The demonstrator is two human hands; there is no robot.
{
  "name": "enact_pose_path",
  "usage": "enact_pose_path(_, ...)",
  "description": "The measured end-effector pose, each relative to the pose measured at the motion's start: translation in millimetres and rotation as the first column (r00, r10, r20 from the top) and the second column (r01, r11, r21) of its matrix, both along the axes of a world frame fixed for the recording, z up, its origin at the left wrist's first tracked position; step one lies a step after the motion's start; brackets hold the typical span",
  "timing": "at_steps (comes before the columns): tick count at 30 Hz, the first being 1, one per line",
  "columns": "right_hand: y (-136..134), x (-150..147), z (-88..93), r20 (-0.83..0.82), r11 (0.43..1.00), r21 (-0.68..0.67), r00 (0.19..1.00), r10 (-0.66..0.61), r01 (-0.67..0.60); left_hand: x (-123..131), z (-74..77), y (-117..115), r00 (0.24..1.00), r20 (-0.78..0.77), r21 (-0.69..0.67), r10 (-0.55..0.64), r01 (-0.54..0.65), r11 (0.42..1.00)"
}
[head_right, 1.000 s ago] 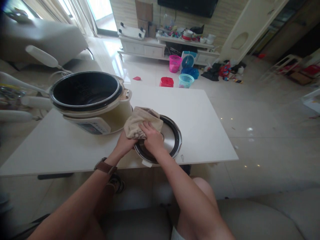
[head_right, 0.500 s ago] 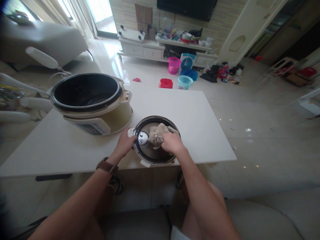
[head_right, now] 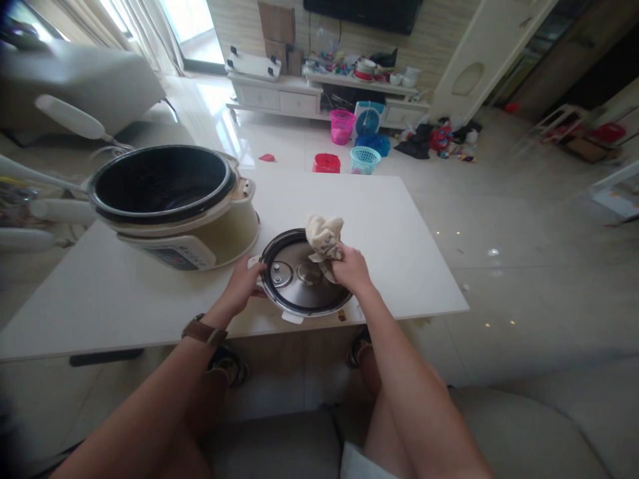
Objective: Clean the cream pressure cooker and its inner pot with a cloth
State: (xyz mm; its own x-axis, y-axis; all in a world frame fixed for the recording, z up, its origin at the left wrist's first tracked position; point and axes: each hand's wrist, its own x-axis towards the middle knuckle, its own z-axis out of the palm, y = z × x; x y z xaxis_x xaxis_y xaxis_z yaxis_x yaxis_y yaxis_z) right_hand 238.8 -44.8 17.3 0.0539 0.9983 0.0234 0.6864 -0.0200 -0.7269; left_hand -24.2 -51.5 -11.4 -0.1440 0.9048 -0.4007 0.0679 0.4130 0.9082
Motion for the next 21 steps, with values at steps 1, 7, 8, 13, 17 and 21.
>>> enact_pose_path(1,-3.9,-3.9,0.3,0.137,0.998,-0.034,0.989,0.063,-0.059,-1.3,1.2,-0.4,1.000,0.024,0.016,-0.014,0.013,1.000)
enact_pose_path(7,-13.3,-16.8,-4.5,0.460,0.963,-0.209,0.852,0.250,-0.170,-13.9,10.2,-2.4,0.966,0.167,0.144,-0.200,0.177,0.974)
enact_pose_path(8,-12.4,-15.9,-6.0,0.463,0.965,-0.213,0.855,0.236,-0.151,-16.4,10.9,-3.1,0.950,0.165,0.184,-0.264,0.233,0.955)
enact_pose_path(13,-9.2,-8.7,-9.7,0.466,0.964,-0.238,0.857,0.221,-0.120,-23.5,6.6,-6.5,0.841,-0.274,0.403,-0.466,0.541,0.738)
enact_pose_path(17,-10.3,-9.7,-8.9,0.466,0.962,-0.237,0.853,0.237,-0.137,-19.6,5.0,-5.3,0.688,-0.680,0.488,-0.254,0.683,0.544)
enact_pose_path(21,-11.4,-14.1,-7.0,0.472,0.960,-0.247,0.850,0.235,-0.129,-12.2,14.4,-4.5,0.512,-0.826,0.420,-0.238,0.839,0.347)
